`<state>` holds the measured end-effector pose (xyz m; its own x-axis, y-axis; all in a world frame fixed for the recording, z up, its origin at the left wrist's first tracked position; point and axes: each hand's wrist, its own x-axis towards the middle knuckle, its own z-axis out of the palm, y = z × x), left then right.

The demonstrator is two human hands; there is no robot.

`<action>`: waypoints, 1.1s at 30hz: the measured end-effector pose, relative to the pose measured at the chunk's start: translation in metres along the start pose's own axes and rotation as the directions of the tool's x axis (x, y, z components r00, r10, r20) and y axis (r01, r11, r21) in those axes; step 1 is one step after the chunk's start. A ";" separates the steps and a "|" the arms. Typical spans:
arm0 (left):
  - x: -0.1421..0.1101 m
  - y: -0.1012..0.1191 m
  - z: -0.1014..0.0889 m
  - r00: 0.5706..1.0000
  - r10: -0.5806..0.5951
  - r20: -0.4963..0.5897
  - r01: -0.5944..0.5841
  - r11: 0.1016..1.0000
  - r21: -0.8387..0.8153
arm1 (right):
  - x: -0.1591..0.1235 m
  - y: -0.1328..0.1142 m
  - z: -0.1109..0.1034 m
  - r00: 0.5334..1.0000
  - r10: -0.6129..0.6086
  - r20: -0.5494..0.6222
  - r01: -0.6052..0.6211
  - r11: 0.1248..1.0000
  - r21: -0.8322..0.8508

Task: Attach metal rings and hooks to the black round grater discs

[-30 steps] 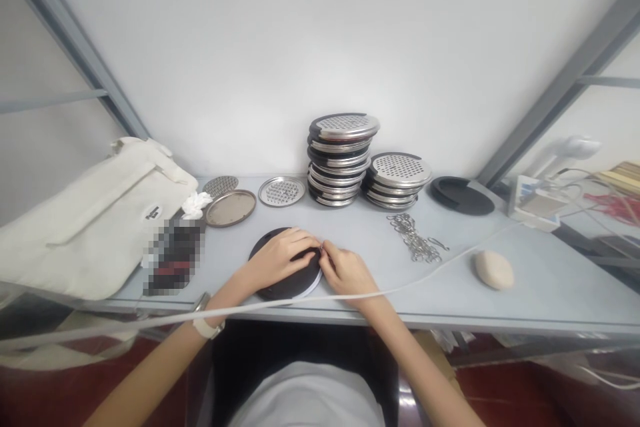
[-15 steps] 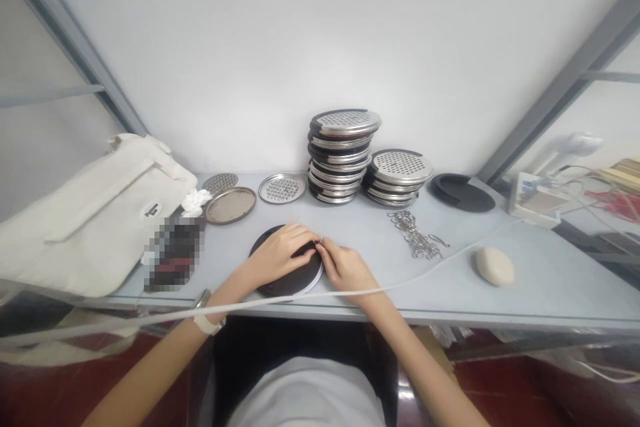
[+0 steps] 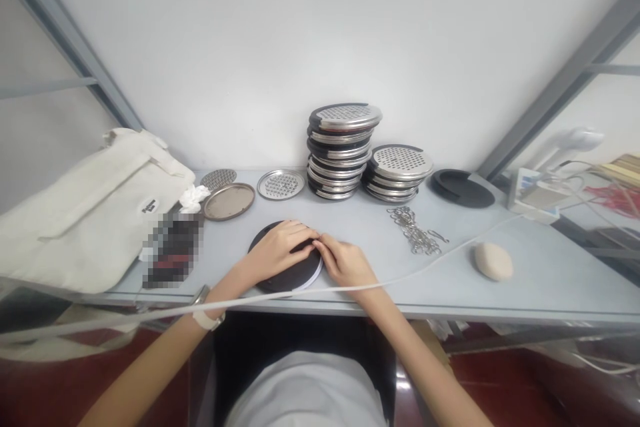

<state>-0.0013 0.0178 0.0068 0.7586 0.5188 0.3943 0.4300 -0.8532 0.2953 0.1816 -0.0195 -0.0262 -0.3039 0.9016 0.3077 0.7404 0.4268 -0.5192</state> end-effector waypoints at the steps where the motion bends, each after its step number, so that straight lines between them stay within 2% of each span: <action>1: 0.000 0.000 0.000 1.000 0.001 0.001 -0.001 1.000 -0.003 | 0.000 0.000 0.000 1.000 -0.001 -0.005 0.001 1.000 -0.009; 14: 0.000 0.001 0.000 1.000 0.005 -0.001 -0.005 1.000 -0.005 | 0.000 0.000 -0.001 0.998 0.010 -0.055 -0.010 1.000 0.004; 23: 0.001 0.003 -0.002 1.000 0.014 0.021 -0.015 0.999 0.032 | -0.001 -0.001 0.000 0.999 0.043 0.022 -0.043 0.999 0.031; 33: 0.001 0.003 -0.001 1.000 -0.003 0.007 0.003 1.000 0.012 | -0.001 0.000 0.000 0.999 0.017 -0.047 -0.016 0.999 0.030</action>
<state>0.0000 0.0159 0.0089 0.7609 0.5207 0.3872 0.4380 -0.8524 0.2855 0.1815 -0.0205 -0.0268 -0.2627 0.9046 0.3358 0.7271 0.4144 -0.5474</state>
